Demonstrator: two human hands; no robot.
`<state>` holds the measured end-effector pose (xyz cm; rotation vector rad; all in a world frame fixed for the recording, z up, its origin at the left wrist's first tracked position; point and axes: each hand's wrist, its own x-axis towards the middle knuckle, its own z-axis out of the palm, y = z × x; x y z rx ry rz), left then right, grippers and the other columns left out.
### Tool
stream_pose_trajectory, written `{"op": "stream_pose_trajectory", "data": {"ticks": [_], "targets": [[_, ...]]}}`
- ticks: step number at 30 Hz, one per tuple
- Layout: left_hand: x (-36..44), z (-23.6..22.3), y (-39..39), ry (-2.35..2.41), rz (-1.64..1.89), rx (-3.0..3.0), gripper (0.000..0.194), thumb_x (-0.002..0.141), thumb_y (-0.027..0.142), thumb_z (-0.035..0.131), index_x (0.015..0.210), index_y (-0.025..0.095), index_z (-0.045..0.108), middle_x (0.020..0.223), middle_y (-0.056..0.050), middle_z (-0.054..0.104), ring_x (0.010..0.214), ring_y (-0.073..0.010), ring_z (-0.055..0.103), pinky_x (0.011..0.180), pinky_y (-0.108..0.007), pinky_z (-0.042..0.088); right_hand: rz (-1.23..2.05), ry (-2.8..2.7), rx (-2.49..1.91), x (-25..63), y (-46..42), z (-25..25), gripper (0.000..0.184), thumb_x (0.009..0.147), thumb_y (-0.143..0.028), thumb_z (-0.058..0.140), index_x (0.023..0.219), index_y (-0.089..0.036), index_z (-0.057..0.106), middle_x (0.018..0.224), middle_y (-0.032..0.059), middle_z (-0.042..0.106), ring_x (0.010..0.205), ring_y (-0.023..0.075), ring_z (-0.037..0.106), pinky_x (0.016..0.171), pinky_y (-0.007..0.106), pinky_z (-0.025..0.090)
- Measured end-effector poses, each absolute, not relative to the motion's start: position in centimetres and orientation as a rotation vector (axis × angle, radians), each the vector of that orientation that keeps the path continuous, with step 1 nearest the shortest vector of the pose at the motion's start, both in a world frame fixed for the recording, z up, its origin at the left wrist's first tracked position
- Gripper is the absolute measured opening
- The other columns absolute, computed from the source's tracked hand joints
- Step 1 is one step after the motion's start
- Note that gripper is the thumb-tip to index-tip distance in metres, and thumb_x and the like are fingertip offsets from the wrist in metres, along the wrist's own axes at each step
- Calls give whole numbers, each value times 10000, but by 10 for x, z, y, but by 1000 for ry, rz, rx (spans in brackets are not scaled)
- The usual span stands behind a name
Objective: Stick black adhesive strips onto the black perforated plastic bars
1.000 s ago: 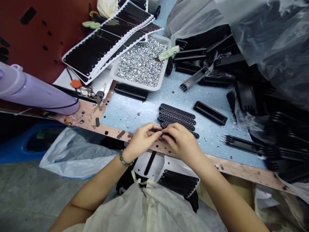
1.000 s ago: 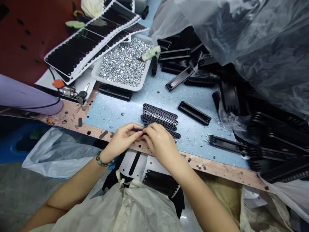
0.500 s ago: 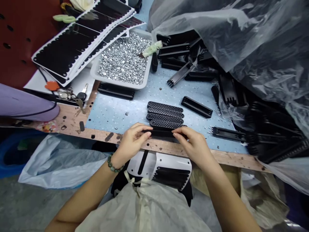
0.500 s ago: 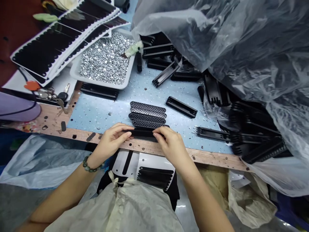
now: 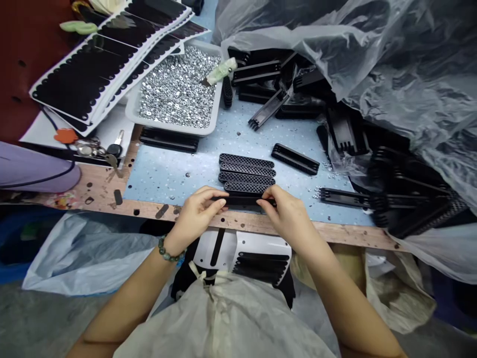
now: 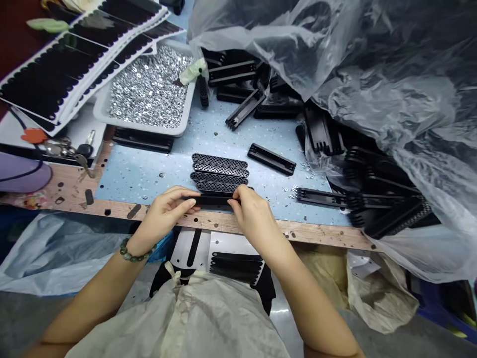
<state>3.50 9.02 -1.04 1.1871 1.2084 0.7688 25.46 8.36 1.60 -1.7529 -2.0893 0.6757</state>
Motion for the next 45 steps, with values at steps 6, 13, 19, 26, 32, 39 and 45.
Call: {"op": "stream_pose_trajectory", "data": {"ticks": [6,13,19,26,32,39,45], "targets": [[38,-15,98,1237,767,1155,299,816,389,629,951,124,665,1050,-88,586,726,-133,688,664,-206,592,253,-2094,-1988,259,85,8,301,841,-473,611,906,-195,514,656,21,559,553,173,496,506,280,335],[27,-3,67,1490,859,1491,301,847,355,595,1086,172,606,1083,-75,612,666,-81,623,636,-211,532,-61,-2237,-1514,269,44,2,349,868,-207,585,1216,-233,569,1058,119,573,916,244,528,845,439,442],[33,-28,-13,1244,364,1609,268,833,352,591,1055,203,600,951,-64,662,803,-182,636,596,-261,500,411,-2081,-1323,281,-30,-22,450,825,-19,540,1220,-234,540,871,65,611,779,179,579,674,328,506],[63,-55,-22,1034,417,1559,280,923,275,407,683,200,531,806,-43,566,776,-162,576,705,-290,501,553,-2123,-1366,252,-53,-55,298,862,-140,576,1146,-209,633,977,87,675,897,208,613,784,368,525],[62,-58,-22,1008,388,1661,287,951,247,341,758,184,543,913,-67,571,909,-161,575,835,-286,489,861,-1671,-1386,261,-45,-47,192,897,-141,522,1008,-245,638,914,41,651,866,175,619,763,320,510],[36,-33,-1,1193,369,1872,193,921,280,472,1010,179,610,955,-61,612,879,-170,598,774,-298,507,870,-1421,-1306,283,27,2,79,888,-201,569,962,-229,570,916,27,581,839,155,604,750,321,511],[16,-4,76,1445,860,1685,280,932,261,461,1173,176,577,1195,-74,584,1104,-155,559,939,-291,480,611,-2113,-1321,246,104,29,121,847,-188,627,961,-197,585,894,33,610,858,167,583,753,308,483]]}}
